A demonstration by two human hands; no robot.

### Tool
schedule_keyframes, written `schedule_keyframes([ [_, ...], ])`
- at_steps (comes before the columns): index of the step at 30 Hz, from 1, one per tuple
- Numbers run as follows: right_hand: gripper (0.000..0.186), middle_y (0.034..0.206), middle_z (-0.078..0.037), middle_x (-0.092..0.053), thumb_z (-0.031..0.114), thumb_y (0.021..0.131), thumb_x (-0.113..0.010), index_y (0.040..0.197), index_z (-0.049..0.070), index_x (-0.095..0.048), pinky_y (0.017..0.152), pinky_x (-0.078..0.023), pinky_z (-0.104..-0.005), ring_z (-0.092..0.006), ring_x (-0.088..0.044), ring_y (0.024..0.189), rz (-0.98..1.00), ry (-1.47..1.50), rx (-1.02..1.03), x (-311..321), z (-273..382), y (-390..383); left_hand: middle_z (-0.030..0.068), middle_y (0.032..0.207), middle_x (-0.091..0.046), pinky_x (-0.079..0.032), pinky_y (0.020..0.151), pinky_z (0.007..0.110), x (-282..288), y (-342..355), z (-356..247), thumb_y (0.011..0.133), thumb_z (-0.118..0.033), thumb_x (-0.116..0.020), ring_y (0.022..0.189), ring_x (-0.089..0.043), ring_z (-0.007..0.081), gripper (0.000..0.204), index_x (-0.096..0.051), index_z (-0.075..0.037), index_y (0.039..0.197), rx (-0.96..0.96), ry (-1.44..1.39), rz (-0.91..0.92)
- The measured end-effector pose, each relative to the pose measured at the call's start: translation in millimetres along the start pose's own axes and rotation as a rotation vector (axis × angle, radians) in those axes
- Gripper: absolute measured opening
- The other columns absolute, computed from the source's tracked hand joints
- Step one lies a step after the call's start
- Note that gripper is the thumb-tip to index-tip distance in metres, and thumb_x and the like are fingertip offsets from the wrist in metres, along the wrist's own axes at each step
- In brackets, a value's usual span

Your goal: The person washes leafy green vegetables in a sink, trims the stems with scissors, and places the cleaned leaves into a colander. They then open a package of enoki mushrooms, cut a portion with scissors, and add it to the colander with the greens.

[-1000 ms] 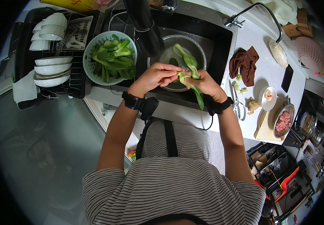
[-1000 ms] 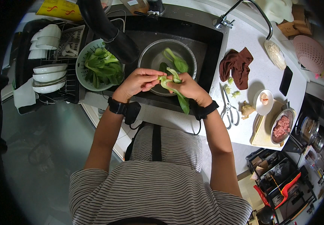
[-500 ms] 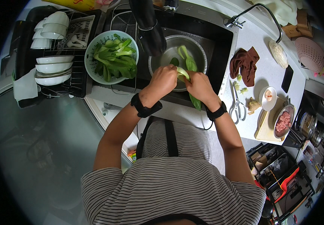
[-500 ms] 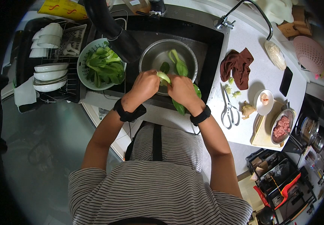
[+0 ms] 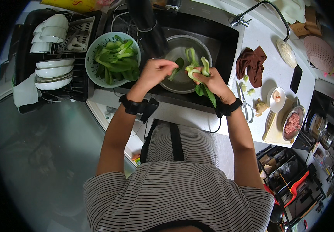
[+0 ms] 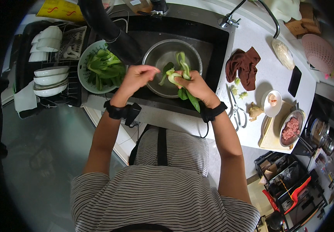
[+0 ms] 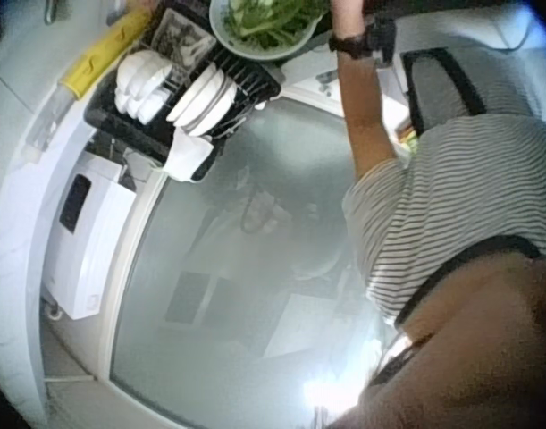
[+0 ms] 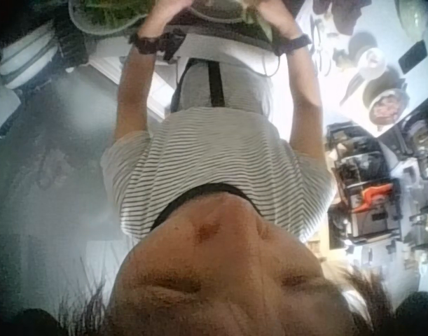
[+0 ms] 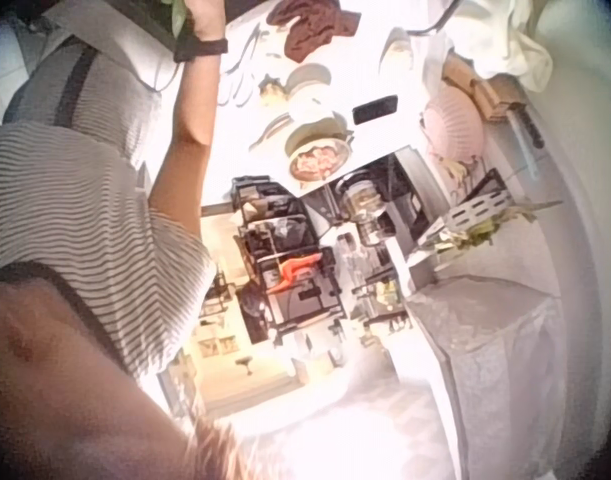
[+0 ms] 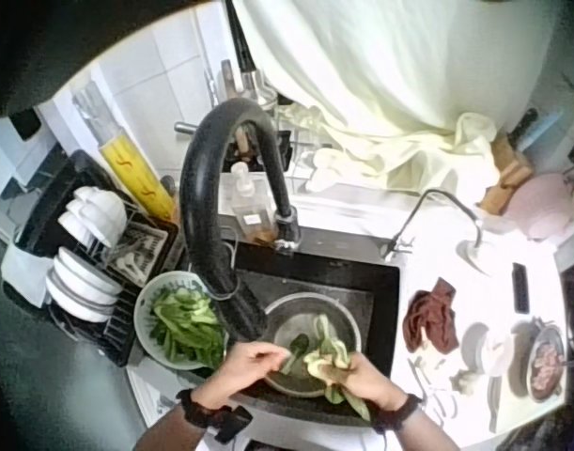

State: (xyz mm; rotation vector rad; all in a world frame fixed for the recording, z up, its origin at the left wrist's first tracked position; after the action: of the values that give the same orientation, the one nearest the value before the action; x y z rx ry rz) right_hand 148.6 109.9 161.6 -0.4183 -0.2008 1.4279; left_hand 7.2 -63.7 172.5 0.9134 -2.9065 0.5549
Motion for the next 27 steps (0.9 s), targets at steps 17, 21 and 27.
schedule_keyframes([
  [17, 0.024, 0.07, 0.002, -0.056, 0.019, 0.09, -0.056, 0.104, 0.001, -0.063, 0.06, -0.04, -0.0207, -0.005, -0.048, 0.063, -0.074, -0.025, 0.019, -30.8, 12.8, 7.9, 0.0169, 0.123, -0.046, -0.031, 0.097, 0.052, 102.7, -38.9, 13.5, 0.087, -0.016, -0.052, 0.12, -0.037, 0.0377, 0.02, -0.066, -0.005, 0.095, -0.276, 1.417, -1.003],
  [21, 0.024, 0.068, 0.002, -0.056, 0.02, 0.09, -0.056, 0.102, 0.0, -0.062, 0.058, -0.04, -0.0214, -0.0055, -0.048, 0.062, -0.012, -0.053, 0.032, -38.3, 17.1, 6.3, 0.0096, 0.094, -0.06, -0.047, 0.067, 0.028, 38.8, -28.1, 1.3, 0.085, -0.016, -0.059, 0.077, -0.057, 0.0155, 0.019, -0.061, -0.004, 0.1, -0.144, 0.288, -0.586],
  [27, 0.026, 0.065, -0.003, -0.056, 0.019, 0.089, -0.054, 0.092, -0.005, -0.061, 0.057, -0.041, -0.027, -0.0108, -0.051, 0.06, -0.022, -0.273, -0.015, -31.5, 10.2, 6.9, 0.0002, 0.073, -0.057, -0.037, 0.052, 0.017, -15.0, -12.0, -4.7, 0.089, -0.016, -0.056, 0.061, -0.047, 0.0036, 0.029, -0.056, 0.0, 0.114, 0.113, -0.205, 0.11],
])
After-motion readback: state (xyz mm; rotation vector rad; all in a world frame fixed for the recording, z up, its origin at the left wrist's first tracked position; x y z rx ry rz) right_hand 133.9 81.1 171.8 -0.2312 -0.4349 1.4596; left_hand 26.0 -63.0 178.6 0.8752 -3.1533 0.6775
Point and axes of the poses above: each hand's wrist, its own y-axis towards the middle knuckle, its own x-axis out of the back of the hand, z = x × y, the point moved 1 cm from there along y, towards the middle knuckle
